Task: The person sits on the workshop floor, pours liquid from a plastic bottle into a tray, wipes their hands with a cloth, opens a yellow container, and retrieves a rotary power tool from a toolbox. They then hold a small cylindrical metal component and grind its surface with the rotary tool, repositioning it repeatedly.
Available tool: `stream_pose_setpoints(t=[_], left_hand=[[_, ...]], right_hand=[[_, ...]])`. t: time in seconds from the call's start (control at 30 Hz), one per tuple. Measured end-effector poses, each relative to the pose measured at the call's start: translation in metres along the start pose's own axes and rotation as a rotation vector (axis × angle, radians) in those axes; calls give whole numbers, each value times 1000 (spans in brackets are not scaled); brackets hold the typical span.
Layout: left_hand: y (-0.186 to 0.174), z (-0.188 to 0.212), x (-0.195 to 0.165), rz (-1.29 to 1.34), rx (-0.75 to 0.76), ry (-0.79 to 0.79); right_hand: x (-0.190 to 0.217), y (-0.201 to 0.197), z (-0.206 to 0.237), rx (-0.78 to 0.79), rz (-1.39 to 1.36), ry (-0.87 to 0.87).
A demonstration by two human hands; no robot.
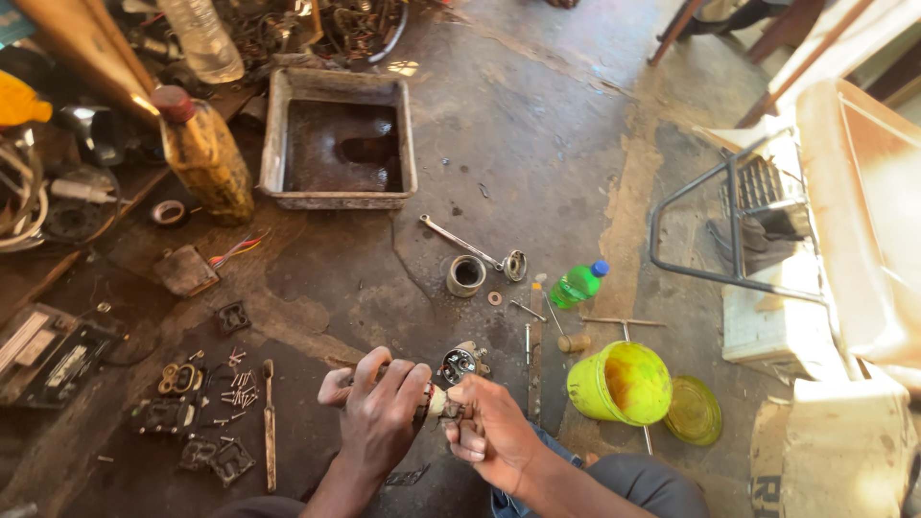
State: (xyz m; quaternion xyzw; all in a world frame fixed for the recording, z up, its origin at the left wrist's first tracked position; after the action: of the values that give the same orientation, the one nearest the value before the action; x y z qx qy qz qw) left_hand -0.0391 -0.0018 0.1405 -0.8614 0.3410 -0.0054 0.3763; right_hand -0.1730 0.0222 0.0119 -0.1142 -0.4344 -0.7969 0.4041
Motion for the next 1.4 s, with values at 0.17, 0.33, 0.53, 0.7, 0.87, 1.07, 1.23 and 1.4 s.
stream_pose_setpoints(t=[0.17, 0.33, 0.53, 0.7, 0.87, 1.07, 1.23, 1.4], left_hand=[[4, -6, 12, 118, 42, -91], [-5, -1, 1, 21, -4, -13], [-3, 3, -7, -142, -23, 70], [2, 5, -6, -112, -7, 60], [0, 1, -7, -86, -10, 68], [0, -6, 10, 134, 27, -72], [-11, 2, -4, -25, -43, 61], [-8, 4, -6, -102, -72, 99]], right_hand=[[43, 37, 32, 200, 878, -786], [29, 7, 12, 65, 511, -508], [-1, 2, 4, 61, 54, -8], [-3, 6, 7, 39, 22, 33], [-3, 6, 5, 69, 9, 15], [31, 24, 21, 177, 624, -573], [15, 3, 13, 77, 227, -365], [-9, -6, 2, 13, -94, -26]])
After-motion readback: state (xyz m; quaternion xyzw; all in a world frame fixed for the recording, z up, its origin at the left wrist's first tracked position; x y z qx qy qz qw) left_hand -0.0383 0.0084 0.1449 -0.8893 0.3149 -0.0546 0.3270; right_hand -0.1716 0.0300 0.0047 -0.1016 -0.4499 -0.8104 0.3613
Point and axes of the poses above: each hand's wrist, its own z-axis away from the middle knuckle, its own y-axis out of the palm, x = y × z, the point moved 10 cm from there along -z, towards the middle knuckle, and after that the axes turned 3 degrees about -z, right-handed, at the moved point
